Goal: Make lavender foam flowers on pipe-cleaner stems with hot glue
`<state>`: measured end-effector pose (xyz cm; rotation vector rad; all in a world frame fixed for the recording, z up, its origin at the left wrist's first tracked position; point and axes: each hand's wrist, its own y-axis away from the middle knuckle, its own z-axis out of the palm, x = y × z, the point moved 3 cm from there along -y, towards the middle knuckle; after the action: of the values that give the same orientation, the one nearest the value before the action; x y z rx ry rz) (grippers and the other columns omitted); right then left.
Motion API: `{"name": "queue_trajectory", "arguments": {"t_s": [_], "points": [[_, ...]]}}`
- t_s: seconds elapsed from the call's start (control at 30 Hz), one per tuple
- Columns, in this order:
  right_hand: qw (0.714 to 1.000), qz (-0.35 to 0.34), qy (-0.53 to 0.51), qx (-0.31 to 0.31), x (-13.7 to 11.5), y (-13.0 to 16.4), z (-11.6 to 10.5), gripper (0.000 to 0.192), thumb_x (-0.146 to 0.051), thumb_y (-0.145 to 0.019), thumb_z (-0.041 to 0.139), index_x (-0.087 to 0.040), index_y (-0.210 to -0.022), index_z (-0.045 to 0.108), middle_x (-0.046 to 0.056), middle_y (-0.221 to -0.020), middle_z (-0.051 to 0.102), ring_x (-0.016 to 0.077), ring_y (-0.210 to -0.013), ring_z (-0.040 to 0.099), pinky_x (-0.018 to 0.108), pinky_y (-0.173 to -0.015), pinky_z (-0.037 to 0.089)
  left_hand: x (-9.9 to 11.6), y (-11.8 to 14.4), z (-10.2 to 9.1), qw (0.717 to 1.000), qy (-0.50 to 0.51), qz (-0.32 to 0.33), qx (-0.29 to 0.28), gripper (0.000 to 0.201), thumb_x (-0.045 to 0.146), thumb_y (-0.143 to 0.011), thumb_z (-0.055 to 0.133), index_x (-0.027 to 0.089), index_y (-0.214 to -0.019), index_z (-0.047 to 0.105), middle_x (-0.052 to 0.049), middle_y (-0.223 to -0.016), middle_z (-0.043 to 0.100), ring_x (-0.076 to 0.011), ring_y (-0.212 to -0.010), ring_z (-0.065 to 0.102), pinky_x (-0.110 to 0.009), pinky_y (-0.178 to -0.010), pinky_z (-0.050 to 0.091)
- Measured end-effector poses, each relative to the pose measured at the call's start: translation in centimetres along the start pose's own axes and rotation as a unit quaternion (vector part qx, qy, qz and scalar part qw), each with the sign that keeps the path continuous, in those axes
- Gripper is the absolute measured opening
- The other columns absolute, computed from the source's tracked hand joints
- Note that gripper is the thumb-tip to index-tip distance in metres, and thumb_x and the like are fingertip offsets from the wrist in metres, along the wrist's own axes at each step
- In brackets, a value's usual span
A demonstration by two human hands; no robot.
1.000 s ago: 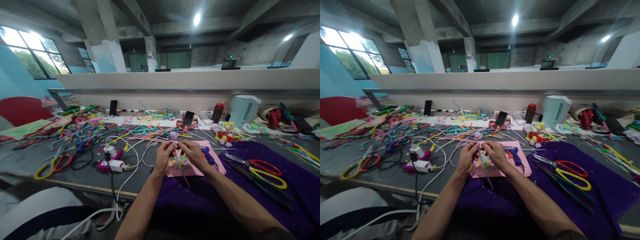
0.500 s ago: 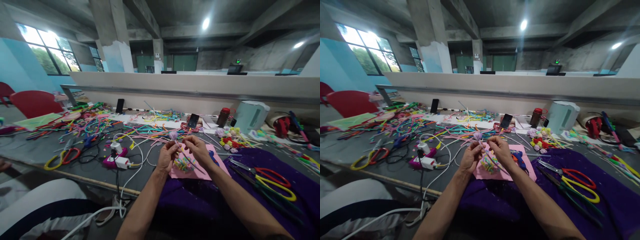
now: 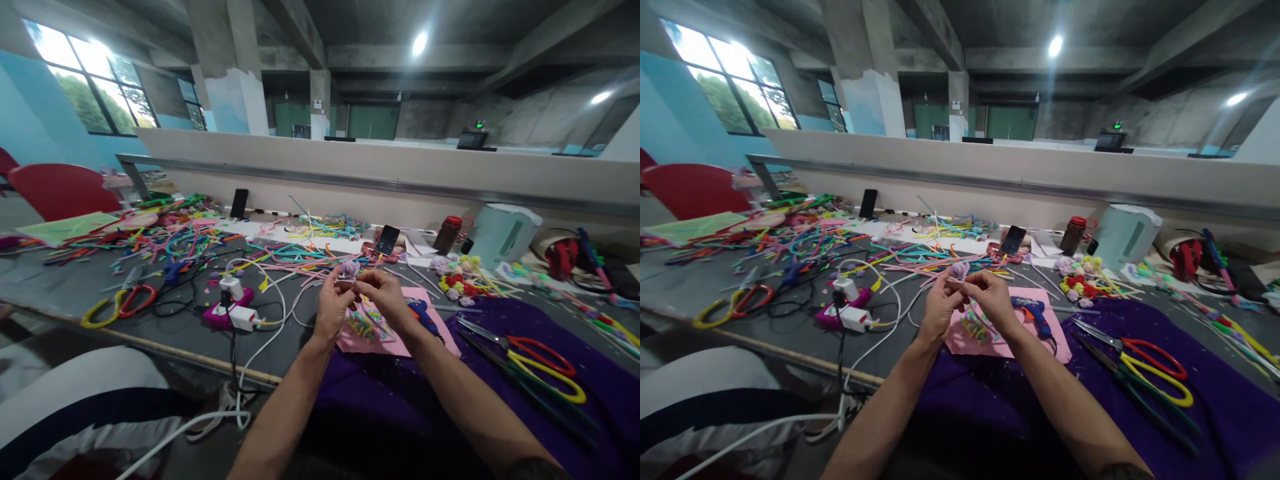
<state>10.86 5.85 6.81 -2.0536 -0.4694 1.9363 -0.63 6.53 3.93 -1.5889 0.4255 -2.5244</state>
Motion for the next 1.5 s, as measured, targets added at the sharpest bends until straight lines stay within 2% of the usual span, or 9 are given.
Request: {"name": "queue_trajectory", "arguments": {"t_s": [0.33,0.5,0.67,0.83,0.97,1.07,1.2,1.37,1.5], "points": [[0.995,-0.023,0.085,0.051,0.4,0.1,-0.2,0.014,-0.031,-0.068,0.062,-0.017,-0.072,0.062,0.001,-0.062,0.062,0.0142,-0.056,0.056,0.025,-0.054,0.044,0.2,0.4,0.5,0.998,-0.055,0.021,0.018,0.073,0.010,-0.062,0.062,0.018,-0.129,0.033,0.005,-0.064,0.058,-0.0093,-0.051,0.055,-0.018,-0.047,0.043],[0.979,-0.071,0.180,0.060,-0.8,0.3,0.1,0.014,-0.029,-0.073,0.055,-0.019,-0.066,0.061,0.000,-0.057,0.059,0.0144,-0.054,0.054,0.026,-0.055,0.044,0.7,0.7,0.5,0.999,-0.037,0.036,0.014,0.069,0.015,-0.063,0.066,0.020,-0.126,0.038,0.001,-0.072,0.062,-0.0112,-0.059,0.059,-0.019,-0.050,0.045],[0.966,-0.114,0.215,0.082,-2.7,0.2,-0.8,0.014,-0.030,-0.078,0.052,-0.018,-0.075,0.060,0.002,-0.067,0.060,0.0137,-0.059,0.053,0.024,-0.056,0.041,0.6,0.6,0.3,1.000,0.019,-0.008,-0.021,0.061,0.022,-0.063,0.069,0.020,-0.119,0.046,-0.002,-0.080,0.062,-0.0119,-0.060,0.059,-0.018,-0.044,0.041],[0.990,-0.090,0.111,0.011,-3.5,-0.2,-1.1,0.014,-0.031,-0.081,0.050,-0.019,-0.080,0.056,0.001,-0.067,0.058,0.0135,-0.061,0.054,0.025,-0.059,0.043,0.4,0.3,-0.3,0.996,0.070,-0.057,-0.022,0.033,0.026,-0.066,0.068,0.014,-0.096,0.060,-0.002,-0.075,0.060,-0.0051,-0.049,0.051,-0.015,-0.038,0.033],[0.995,-0.057,0.069,-0.046,-3.2,-0.3,-1.2,0.016,-0.034,-0.080,0.051,-0.018,-0.079,0.055,-0.001,-0.063,0.055,0.0106,-0.053,0.051,0.022,-0.050,0.042,1.1,0.5,-0.3,0.990,0.126,-0.055,-0.030,0.037,0.026,-0.064,0.071,0.015,-0.097,0.059,-0.001,-0.079,0.059,-0.0054,-0.054,0.052,-0.014,-0.038,0.034],[0.992,-0.041,0.096,-0.076,-2.7,-0.2,-1.3,0.020,-0.036,-0.082,0.048,-0.017,-0.081,0.057,-0.002,-0.062,0.053,0.0084,-0.046,0.047,0.020,-0.043,0.037,1.7,0.6,-0.2,0.985,0.155,-0.045,-0.059,0.049,0.027,-0.059,0.074,0.017,-0.103,0.056,-0.002,-0.083,0.058,-0.0078,-0.059,0.054,-0.015,-0.040,0.037],[0.973,-0.086,0.192,-0.091,-2.6,0.0,-1.3,0.023,-0.035,-0.084,0.047,-0.018,-0.085,0.062,-0.001,-0.062,0.053,0.0078,-0.045,0.046,0.019,-0.042,0.037,1.9,0.6,-0.4,0.980,0.173,-0.050,-0.085,0.057,0.030,-0.061,0.073,0.018,-0.111,0.051,-0.003,-0.086,0.059,-0.0100,-0.061,0.057,-0.016,-0.039,0.040],[0.946,-0.148,0.265,-0.112,-2.6,0.4,-1.4,0.025,-0.033,-0.086,0.045,-0.021,-0.093,0.066,0.001,-0.064,0.057,0.0107,-0.053,0.050,0.021,-0.049,0.039,1.5,0.1,-0.7,0.982,0.149,-0.089,-0.077,0.048,0.029,-0.064,0.070,0.016,-0.106,0.054,-0.003,-0.085,0.062,-0.0076,-0.052,0.057,-0.014,-0.036,0.039],[0.956,-0.115,0.242,-0.117,-2.1,0.6,-1.5,0.032,-0.036,-0.088,0.038,-0.020,-0.095,0.065,0.001,-0.065,0.057,0.0097,-0.050,0.050,0.021,-0.048,0.040,1.1,-0.3,-0.8,0.985,0.128,-0.107,-0.047,0.041,0.025,-0.063,0.071,0.013,-0.100,0.056,0.000,-0.070,0.062,-0.0065,-0.047,0.055,-0.013,-0.035,0.039]]}}
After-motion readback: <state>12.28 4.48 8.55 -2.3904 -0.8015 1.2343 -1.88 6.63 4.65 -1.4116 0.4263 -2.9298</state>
